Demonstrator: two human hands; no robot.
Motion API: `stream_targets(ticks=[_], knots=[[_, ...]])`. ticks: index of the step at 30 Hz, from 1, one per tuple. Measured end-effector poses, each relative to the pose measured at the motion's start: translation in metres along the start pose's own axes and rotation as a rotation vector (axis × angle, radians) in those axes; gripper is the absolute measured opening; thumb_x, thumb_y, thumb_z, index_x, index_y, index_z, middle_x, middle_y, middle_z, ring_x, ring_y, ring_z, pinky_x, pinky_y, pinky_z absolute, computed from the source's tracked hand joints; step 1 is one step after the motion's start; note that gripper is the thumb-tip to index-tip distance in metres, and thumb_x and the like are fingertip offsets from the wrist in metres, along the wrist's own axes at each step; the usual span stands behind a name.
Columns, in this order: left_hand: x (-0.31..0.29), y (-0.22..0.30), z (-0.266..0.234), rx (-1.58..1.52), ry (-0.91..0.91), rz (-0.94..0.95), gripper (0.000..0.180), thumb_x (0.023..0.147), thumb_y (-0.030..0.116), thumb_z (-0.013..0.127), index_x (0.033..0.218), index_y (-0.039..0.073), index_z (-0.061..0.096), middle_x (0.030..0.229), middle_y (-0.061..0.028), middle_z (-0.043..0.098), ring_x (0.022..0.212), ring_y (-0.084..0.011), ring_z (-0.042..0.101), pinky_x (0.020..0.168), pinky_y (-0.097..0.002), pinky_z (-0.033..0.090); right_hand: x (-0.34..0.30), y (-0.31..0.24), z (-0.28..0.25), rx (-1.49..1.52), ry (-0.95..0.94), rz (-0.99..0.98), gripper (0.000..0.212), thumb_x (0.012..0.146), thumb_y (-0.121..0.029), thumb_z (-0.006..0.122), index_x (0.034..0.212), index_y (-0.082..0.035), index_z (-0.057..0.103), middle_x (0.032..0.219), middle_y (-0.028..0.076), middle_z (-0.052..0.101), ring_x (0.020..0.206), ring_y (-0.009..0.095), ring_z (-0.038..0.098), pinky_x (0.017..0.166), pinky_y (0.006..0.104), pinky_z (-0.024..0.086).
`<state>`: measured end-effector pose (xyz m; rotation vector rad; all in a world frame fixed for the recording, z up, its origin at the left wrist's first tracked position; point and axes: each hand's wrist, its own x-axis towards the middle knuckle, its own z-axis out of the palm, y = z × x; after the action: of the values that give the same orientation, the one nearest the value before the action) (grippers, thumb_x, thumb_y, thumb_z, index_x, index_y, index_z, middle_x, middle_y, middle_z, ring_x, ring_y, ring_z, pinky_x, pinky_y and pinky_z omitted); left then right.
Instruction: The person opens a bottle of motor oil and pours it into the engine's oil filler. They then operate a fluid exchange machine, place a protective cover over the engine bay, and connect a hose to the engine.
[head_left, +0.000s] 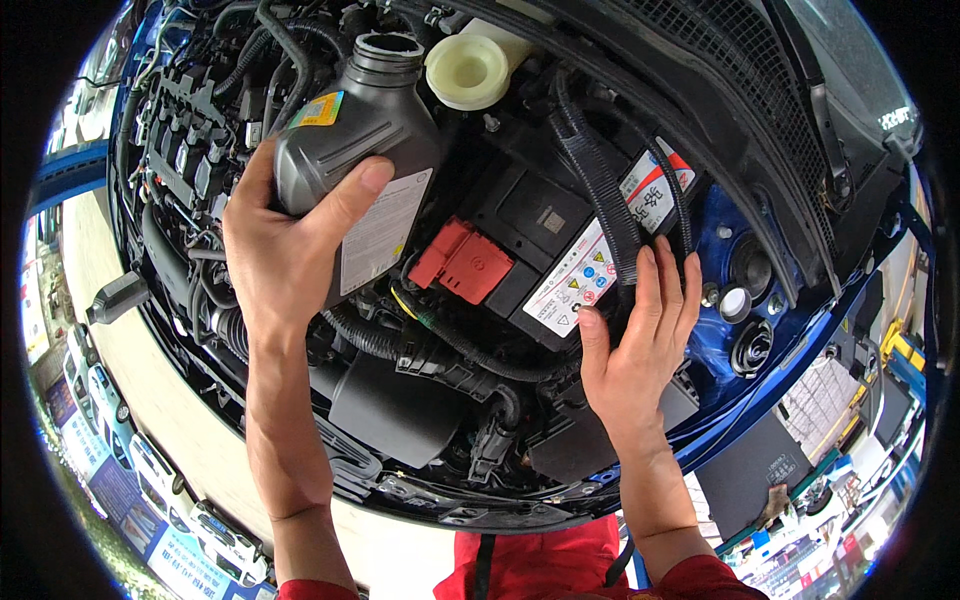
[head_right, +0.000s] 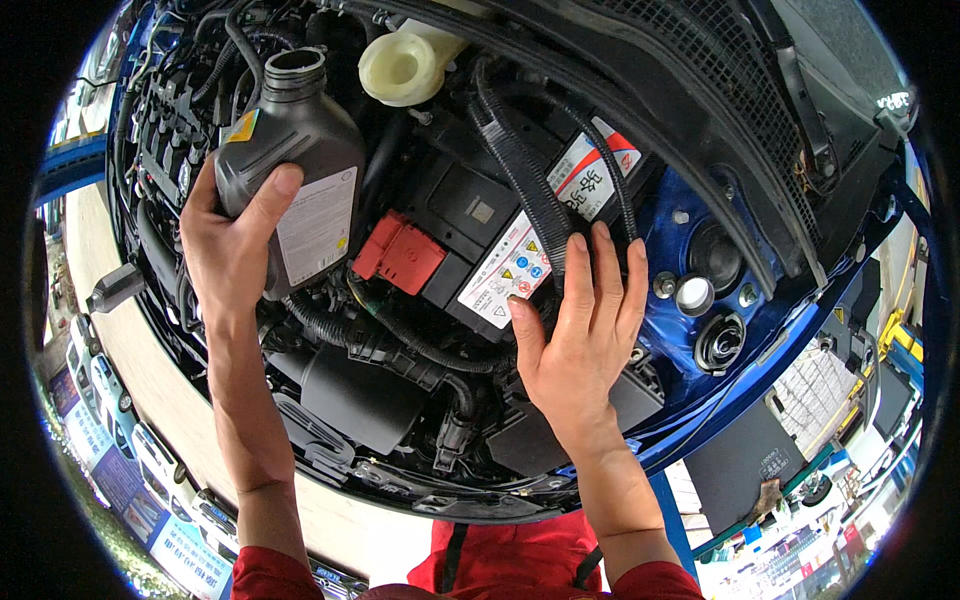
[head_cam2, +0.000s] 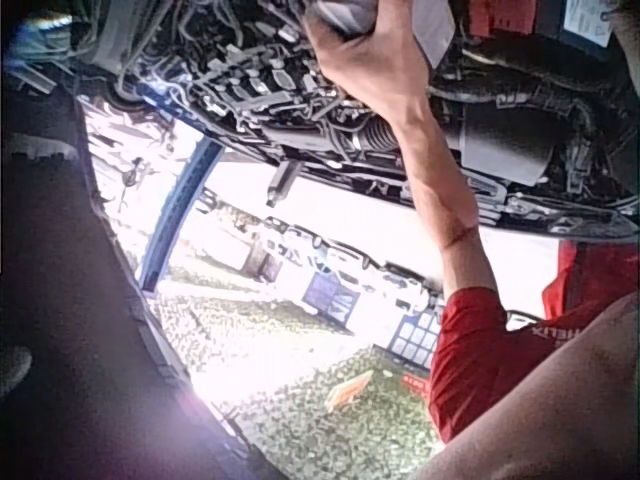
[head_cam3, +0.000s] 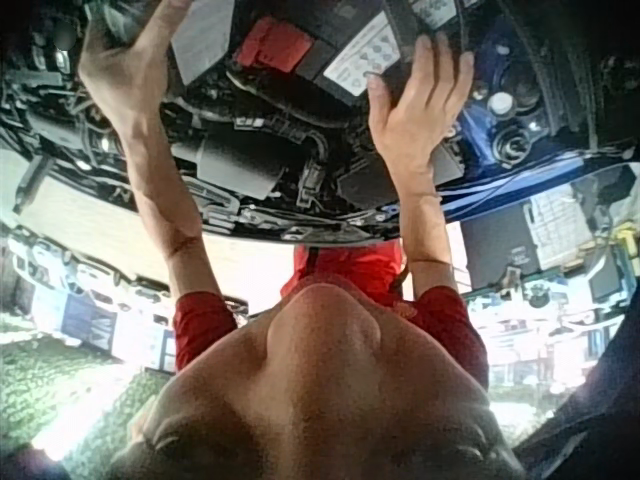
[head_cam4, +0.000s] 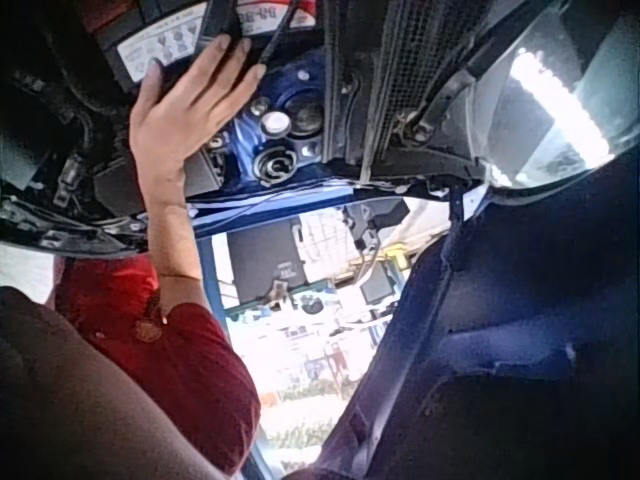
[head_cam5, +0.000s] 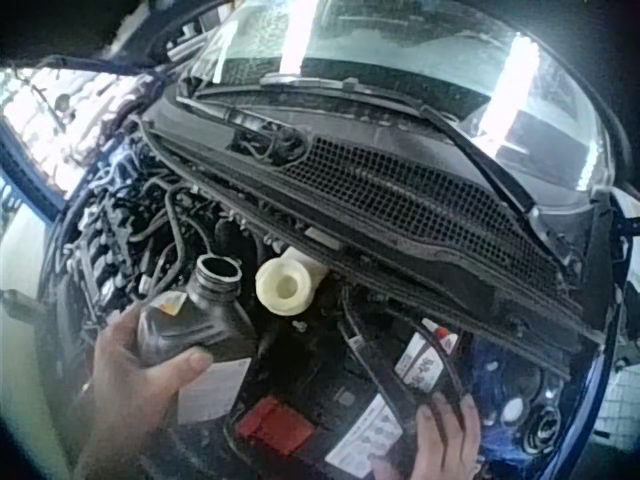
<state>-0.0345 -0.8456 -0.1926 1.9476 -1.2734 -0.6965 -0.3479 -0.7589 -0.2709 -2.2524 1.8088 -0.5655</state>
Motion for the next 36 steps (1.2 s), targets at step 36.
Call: stream_targets(ticks=[36], knots=[[0.0007,0.0052,0.0003,0.092,-0.008,0.044,0.064,0.087,0.044,0.104,0.121,-0.005,0.081,0.094,-0.0117,0.085,0.081,-0.0158,0.079,0.076,-0.032,0.065,0.0009,-0.0014,0.0013,-0.007,0.011,-0.008,0.08,0.111,-0.044,0.074,0.171,0.001,0.046,0.171,0.029,0.051,0.162,0.058,0.036,0.131,0.066,0.034]])
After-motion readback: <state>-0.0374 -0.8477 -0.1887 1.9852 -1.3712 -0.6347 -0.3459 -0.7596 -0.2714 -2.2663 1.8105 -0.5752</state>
